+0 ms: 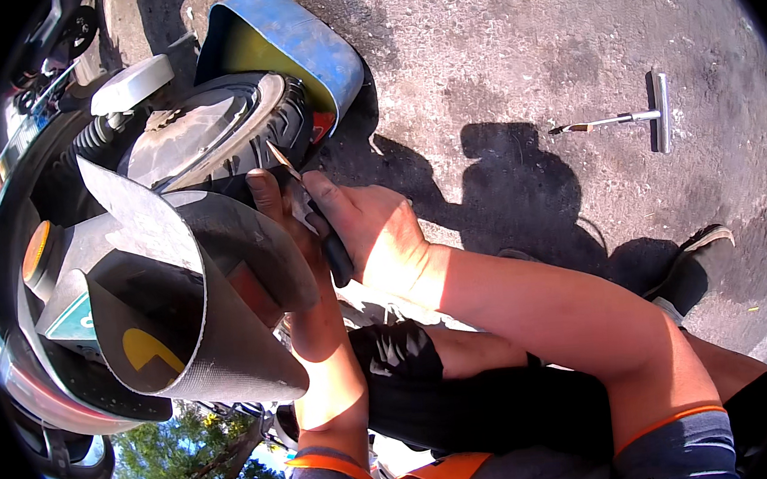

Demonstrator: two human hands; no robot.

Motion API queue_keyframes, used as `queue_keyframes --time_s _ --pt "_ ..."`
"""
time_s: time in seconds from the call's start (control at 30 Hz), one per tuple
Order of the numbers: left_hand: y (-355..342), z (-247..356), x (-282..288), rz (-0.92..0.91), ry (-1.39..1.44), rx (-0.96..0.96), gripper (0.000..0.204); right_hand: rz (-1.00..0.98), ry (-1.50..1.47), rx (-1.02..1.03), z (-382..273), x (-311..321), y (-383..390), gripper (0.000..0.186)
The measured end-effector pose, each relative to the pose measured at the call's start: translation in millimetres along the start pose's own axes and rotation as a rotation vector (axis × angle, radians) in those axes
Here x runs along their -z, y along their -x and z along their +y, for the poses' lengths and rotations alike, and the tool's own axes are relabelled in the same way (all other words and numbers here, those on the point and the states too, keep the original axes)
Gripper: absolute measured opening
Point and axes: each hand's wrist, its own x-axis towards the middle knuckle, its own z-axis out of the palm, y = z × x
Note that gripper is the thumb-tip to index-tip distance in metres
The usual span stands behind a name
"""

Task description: The person uses a hand tool to manipulate the rim and rubber of a motorcycle tire while another person uses pliers to assist with the repair.

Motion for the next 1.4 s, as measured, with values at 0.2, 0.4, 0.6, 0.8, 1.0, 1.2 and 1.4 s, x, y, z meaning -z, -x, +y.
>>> queue_keyframes --time_s 0.2,0.4,0.6,0.8,1.0,1.2,1.4 --pt "-4 -4 7 0.017 0.046 -0.125 0.087 0.052 -0.017 -0.013 -10 -7 4 0.07" --pt "1 -1 5 0.011 0.057 -0.177 0.085 0.009 -0.011 -0.088 -21 -2 1 0.069" --pt "3 1 12 -0.005 0.074 -0.19 0.084 -0.233 -0.075 -0.129 -24 54 -16 0.062" --pt "5 0 10 -0.018 0.065 -0.197 0.082 -0.301 -0.044 -0.022 -9 105 -65 0.028" --pt "5 0 8 -0.051 0.07 -0.187 0.08 -0.383 -0.125 -0.037 -7 120 -88 0.028" --pt "4 -1 6 -0.091 0.079 -0.171 0.078 -0.455 -0.144 -0.139 -13 129 -98 0.03" --pt "2 -1 8 -0.096 0.083 -0.17 0.077 -0.41 -0.031 -0.029 -15 124 -93 0.027"
